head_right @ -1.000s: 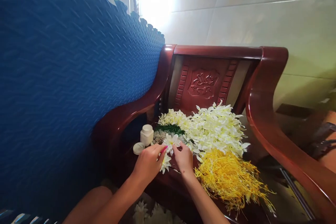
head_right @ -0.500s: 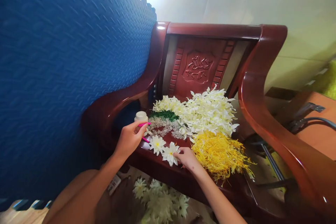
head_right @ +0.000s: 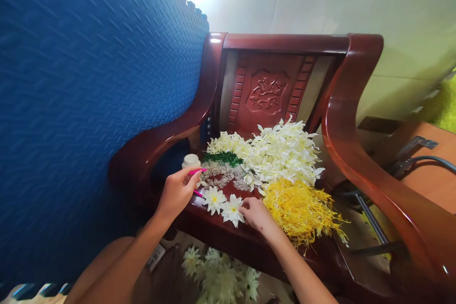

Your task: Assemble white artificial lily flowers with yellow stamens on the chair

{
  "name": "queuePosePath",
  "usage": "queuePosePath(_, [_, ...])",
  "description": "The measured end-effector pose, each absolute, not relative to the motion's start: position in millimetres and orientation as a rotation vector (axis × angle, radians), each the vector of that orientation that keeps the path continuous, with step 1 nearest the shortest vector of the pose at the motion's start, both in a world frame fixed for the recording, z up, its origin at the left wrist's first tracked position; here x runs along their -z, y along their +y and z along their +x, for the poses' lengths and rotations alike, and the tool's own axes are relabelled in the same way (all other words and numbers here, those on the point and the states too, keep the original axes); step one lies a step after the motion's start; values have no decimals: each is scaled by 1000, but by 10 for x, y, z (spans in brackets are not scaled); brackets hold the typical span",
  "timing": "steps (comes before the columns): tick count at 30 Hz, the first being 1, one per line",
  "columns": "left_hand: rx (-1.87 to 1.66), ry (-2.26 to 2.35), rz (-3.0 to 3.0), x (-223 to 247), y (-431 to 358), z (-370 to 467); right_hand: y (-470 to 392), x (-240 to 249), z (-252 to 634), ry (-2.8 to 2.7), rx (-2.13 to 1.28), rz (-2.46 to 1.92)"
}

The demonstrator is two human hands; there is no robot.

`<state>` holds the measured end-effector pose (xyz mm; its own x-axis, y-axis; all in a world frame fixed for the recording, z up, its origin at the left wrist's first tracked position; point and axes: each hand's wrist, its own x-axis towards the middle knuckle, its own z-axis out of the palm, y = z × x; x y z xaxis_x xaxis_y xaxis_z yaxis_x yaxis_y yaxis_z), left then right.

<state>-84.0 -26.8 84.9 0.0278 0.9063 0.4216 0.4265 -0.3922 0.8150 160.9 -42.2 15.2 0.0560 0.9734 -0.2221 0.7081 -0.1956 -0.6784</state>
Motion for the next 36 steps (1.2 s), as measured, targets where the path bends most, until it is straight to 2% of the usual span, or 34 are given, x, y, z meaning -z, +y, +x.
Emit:
queuePosePath(4, [-1361, 1344, 1816, -880, -275, -855, -430, -242, 1605, -1709, -890, -1996])
queuePosePath(8, [-1368, 1336, 1792, -897, -279, -870, -385, -369, 1567, -1739, -446, -2158])
queuePosePath(10, [-1369, 1342, 1792, -897, -281, -872, -315, -386, 1494, -1796, -301, -2089])
queuePosePath(15, [-1352, 1353, 1796, -894, -293, -851, -37, -227, 1212, -2053, -598, -1588])
queuePosePath(20, [-1339, 1350, 1808, -909, -310, -836, 83, -101, 1029, -2198, -862, -1465])
queuePosePath(28, [-1346, 1335, 1785, -910, -317, -888, -108, -282, 1125, -2270, -1209, -1230])
queuePosePath(30, [-1350, 1326, 1779, -912, -323, -895, -127, -328, 1191, -2238, -1174, -1201])
queuePosePath(36, [-1359, 1308, 1779, -917, -334, -878, -145, -363, 1442, -2454, -733, -1429])
